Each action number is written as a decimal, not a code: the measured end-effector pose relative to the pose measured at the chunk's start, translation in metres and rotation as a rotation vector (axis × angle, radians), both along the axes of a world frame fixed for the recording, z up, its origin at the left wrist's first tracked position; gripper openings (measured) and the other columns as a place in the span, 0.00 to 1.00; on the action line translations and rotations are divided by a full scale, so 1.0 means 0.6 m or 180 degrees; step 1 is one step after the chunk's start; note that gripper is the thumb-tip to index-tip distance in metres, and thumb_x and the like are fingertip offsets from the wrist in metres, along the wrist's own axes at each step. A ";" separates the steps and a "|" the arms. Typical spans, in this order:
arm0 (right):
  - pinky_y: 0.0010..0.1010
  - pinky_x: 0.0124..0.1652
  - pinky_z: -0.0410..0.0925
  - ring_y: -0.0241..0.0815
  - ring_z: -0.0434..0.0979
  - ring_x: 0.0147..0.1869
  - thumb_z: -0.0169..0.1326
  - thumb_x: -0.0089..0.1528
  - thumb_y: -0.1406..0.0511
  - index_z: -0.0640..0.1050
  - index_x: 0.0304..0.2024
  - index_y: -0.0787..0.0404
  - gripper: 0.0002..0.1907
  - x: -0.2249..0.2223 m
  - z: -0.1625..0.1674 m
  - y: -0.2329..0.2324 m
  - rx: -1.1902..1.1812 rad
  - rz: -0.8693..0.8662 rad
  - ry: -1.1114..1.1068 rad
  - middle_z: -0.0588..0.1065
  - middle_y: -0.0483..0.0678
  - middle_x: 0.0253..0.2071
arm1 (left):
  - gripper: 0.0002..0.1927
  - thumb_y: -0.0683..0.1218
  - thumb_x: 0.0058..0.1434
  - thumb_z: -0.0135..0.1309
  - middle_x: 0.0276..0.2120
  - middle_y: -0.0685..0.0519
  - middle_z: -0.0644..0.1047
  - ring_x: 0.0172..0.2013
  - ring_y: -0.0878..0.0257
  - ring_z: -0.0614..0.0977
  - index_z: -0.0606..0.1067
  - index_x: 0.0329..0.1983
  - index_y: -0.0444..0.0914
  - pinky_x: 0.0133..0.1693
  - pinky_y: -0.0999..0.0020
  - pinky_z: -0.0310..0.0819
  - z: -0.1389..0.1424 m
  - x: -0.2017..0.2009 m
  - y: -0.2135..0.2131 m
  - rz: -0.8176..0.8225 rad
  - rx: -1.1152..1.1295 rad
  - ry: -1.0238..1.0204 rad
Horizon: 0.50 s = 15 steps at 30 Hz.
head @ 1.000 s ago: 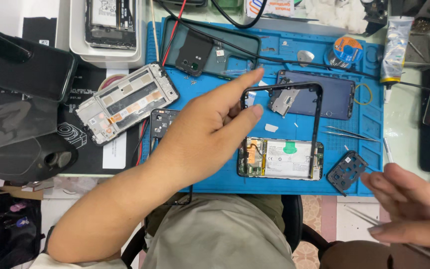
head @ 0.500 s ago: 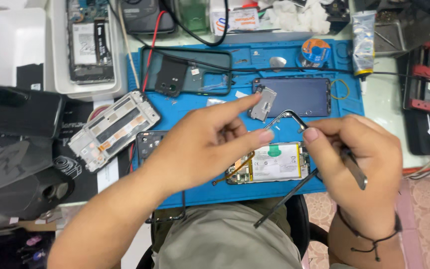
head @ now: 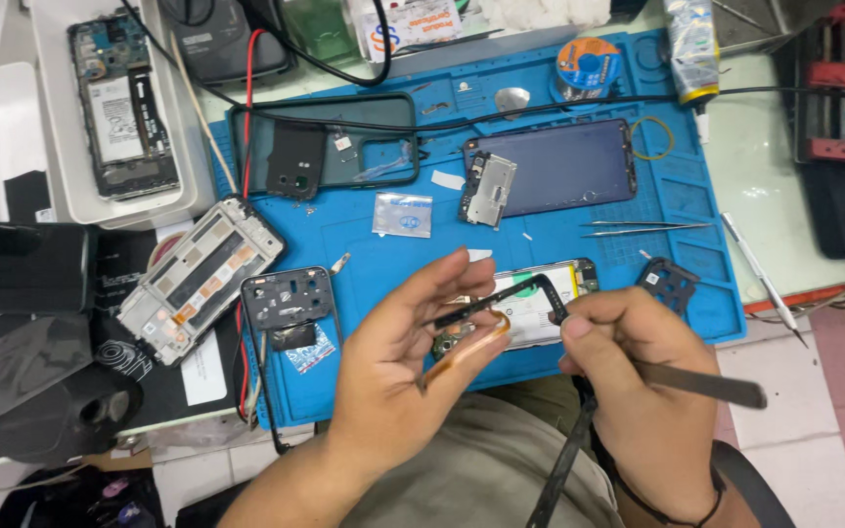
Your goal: The person works at a repair bench with a disassembled phone whose battery and board lie on a blue mat. They hold a new phone mid-frame, use tweezers to move a small flex cable and other small parts, press components into the frame, and finally set the frame down and reach toward a microscope.
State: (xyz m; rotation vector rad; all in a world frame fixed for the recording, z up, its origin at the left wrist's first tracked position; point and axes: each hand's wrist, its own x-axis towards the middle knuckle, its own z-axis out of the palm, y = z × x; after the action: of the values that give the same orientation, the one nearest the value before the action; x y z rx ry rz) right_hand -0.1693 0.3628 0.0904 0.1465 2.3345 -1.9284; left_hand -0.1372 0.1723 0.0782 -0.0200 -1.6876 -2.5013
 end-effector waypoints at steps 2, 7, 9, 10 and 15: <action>0.21 0.31 0.67 0.29 0.74 0.29 0.56 0.64 0.70 0.78 0.39 0.68 0.04 0.010 -0.005 -0.004 0.0077 0.0238 -0.0025 0.76 0.43 0.26 | 0.24 0.31 0.67 0.57 0.60 0.39 0.76 0.60 0.55 0.80 0.69 0.66 0.28 0.61 0.62 0.79 -0.008 0.001 0.005 0.0150 0.0078 -0.0123; 0.19 0.27 0.67 0.26 0.73 0.27 0.59 0.63 0.70 0.79 0.36 0.67 0.04 0.022 -0.009 -0.006 -0.0086 0.0888 -0.0029 0.77 0.42 0.24 | 0.16 0.31 0.68 0.56 0.55 0.41 0.80 0.55 0.58 0.83 0.72 0.58 0.29 0.58 0.65 0.80 -0.008 0.013 0.008 0.0486 -0.0445 0.0188; 0.20 0.26 0.64 0.27 0.70 0.26 0.60 0.62 0.70 0.80 0.35 0.67 0.03 0.023 -0.004 -0.008 0.0070 0.0911 -0.0091 0.76 0.43 0.22 | 0.20 0.33 0.67 0.54 0.52 0.44 0.81 0.54 0.60 0.83 0.69 0.61 0.31 0.58 0.67 0.79 0.000 0.019 0.005 0.0570 -0.0543 0.0188; 0.20 0.26 0.63 0.27 0.69 0.25 0.60 0.62 0.70 0.80 0.34 0.66 0.03 0.024 0.000 -0.011 0.0153 0.0918 -0.0122 0.75 0.44 0.21 | 0.15 0.33 0.69 0.54 0.51 0.44 0.82 0.52 0.60 0.84 0.71 0.59 0.30 0.56 0.68 0.80 0.004 0.023 0.002 0.0618 -0.0825 0.0189; 0.20 0.34 0.71 0.30 0.81 0.34 0.58 0.62 0.69 0.80 0.40 0.63 0.05 0.016 0.039 -0.005 0.0509 0.1689 0.1006 0.80 0.43 0.32 | 0.09 0.35 0.74 0.45 0.44 0.40 0.81 0.46 0.57 0.82 0.75 0.50 0.26 0.51 0.64 0.78 0.010 0.029 -0.002 0.0537 -0.0546 -0.0269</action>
State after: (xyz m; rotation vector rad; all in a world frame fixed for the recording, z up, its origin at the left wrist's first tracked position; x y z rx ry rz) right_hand -0.1600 0.3595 0.1137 -0.7388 2.3756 -1.5889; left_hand -0.1199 0.1713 0.0842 0.2062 -1.8478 -2.2607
